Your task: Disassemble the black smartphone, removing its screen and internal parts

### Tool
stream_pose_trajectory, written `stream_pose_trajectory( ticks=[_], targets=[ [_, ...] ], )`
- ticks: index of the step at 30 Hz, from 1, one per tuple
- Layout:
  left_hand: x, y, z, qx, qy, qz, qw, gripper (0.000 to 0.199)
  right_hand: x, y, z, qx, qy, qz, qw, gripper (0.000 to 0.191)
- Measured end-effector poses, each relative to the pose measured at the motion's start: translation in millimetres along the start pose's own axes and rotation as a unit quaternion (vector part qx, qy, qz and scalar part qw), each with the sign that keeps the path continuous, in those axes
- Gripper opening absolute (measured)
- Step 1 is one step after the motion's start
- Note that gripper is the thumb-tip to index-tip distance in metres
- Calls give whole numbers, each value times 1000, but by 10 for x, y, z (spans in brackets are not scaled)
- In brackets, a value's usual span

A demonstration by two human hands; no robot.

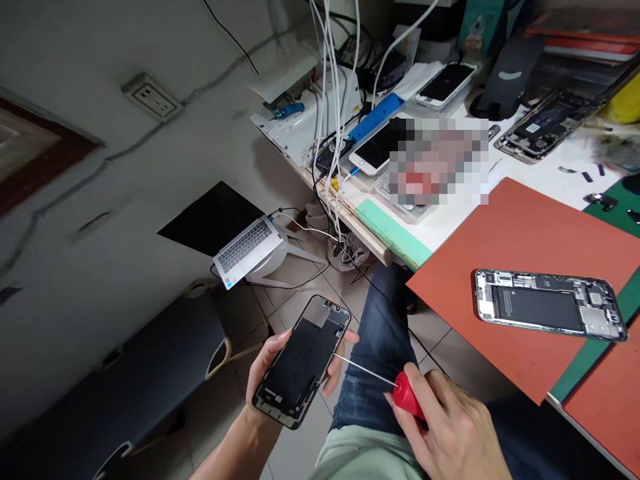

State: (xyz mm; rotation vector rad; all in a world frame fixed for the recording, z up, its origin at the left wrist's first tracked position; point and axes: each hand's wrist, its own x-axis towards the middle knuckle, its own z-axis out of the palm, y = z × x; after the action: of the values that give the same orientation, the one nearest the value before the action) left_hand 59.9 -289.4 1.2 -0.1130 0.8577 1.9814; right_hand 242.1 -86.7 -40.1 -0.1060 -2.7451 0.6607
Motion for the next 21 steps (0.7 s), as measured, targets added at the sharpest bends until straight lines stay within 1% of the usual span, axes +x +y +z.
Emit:
stream_pose_trajectory(
  ticks=[6,12,15,21],
  targets=[
    [-2,-4,24,-13,16,2,1000,64,21,7,-15,-1,10,9,1000,29],
    [16,-1,2,-16,-14,-8,1000,61,-14,7,4,-18,2,-5,1000,31],
    [25,2,-12,-14,-10,-9,1000,63,-18,4,-4,-25,-2,-11,1000,31],
    [11,-6,-6,-5,6,-1,1000,65,43,0,-50,-8,4,3,1000,31]
  ],
)
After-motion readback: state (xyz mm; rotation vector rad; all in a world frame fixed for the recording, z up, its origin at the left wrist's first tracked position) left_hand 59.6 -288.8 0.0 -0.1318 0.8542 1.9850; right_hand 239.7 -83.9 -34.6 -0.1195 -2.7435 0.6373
